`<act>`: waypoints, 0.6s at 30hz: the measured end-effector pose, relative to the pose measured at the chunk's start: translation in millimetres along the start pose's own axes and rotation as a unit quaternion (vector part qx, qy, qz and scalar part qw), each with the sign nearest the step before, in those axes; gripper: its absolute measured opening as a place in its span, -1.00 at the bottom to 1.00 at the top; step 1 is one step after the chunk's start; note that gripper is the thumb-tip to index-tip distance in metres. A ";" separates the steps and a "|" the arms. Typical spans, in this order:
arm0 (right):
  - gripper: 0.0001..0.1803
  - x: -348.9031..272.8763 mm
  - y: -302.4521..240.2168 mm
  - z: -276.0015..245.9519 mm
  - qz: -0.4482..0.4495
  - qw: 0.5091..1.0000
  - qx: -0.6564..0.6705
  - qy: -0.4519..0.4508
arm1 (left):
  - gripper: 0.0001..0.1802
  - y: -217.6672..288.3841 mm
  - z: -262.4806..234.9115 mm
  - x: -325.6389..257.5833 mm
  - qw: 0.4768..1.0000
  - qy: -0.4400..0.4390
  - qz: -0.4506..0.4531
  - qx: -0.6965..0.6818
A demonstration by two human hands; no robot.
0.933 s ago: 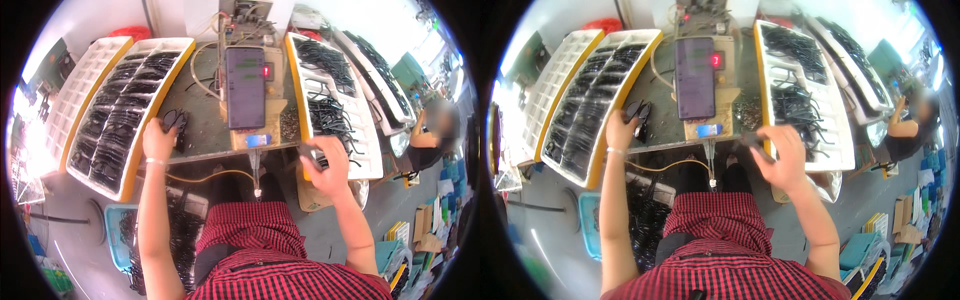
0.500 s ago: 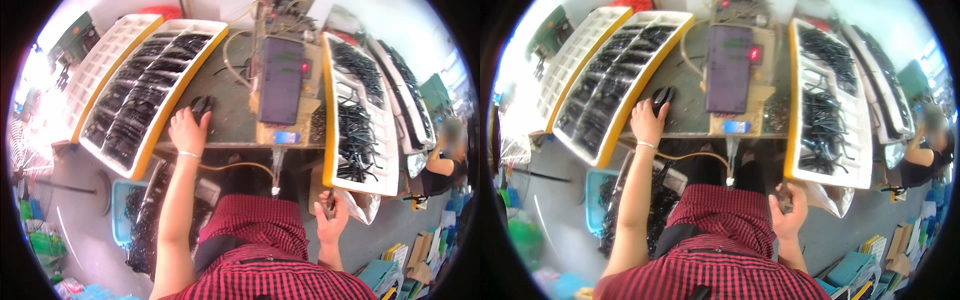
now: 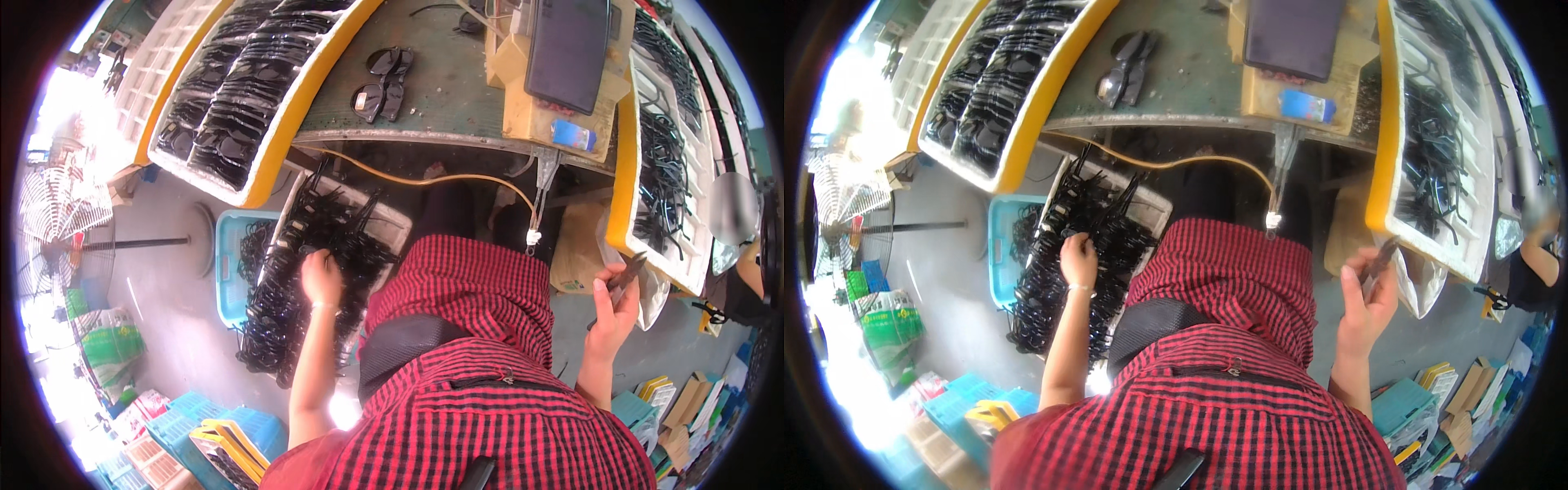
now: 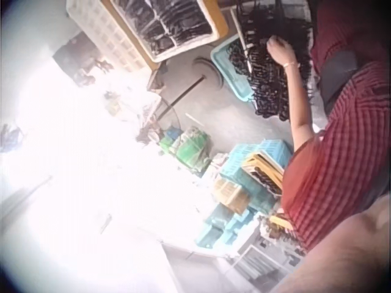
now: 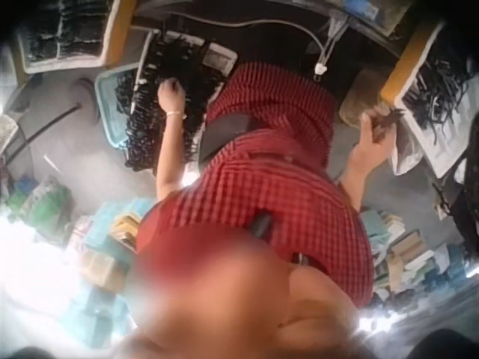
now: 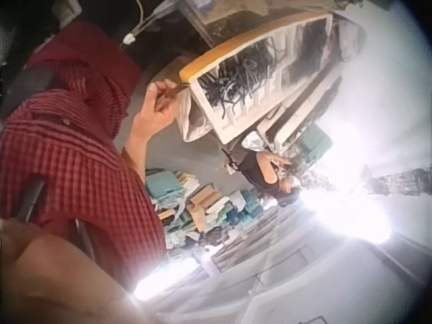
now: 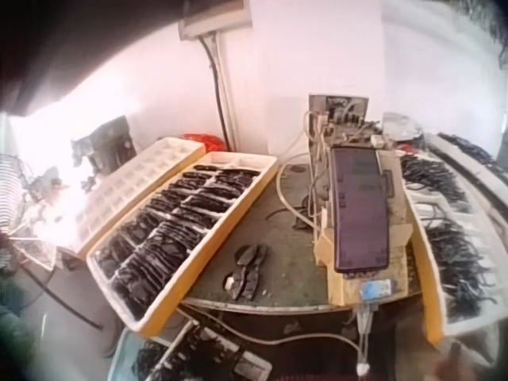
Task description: The person repeatedly picks up sunglasses frames and arms from trays, uses pliers to attach the arms to the frames, and places the assembled units into a tray. The process is repeated multiple times in a continuous assembly loop.
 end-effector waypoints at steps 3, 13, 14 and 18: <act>-0.70 3.6 -6.9 -3.3 -0.028 1.000 -0.010 -0.006 | -0.70 15.9 38.8 31.4 0.964 -0.154 -0.079 0.201; -0.71 -27.1 26.6 -20.5 0.080 0.994 0.052 0.052 | -0.37 -18.1 -5.9 -28.6 0.940 -0.188 -0.263 0.108; -0.72 -24.4 24.8 -14.5 0.074 0.995 0.055 0.035 | -0.31 -27.9 -0.9 -44.5 0.939 -0.157 -0.298 0.072; -0.71 -4.7 1.2 8.0 0.058 0.993 0.093 -0.035 | -0.05 -75.4 64.4 -77.4 0.937 0.014 -0.348 -0.025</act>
Point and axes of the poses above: each hand's wrist, its own x-axis towards the middle knuckle, its own z-axis out of the palm, y = z × x, the point moved 2 cm from there along x, towards the middle knuckle, and after that the axes turned 9 degrees about -x, right-handed, at the moved point
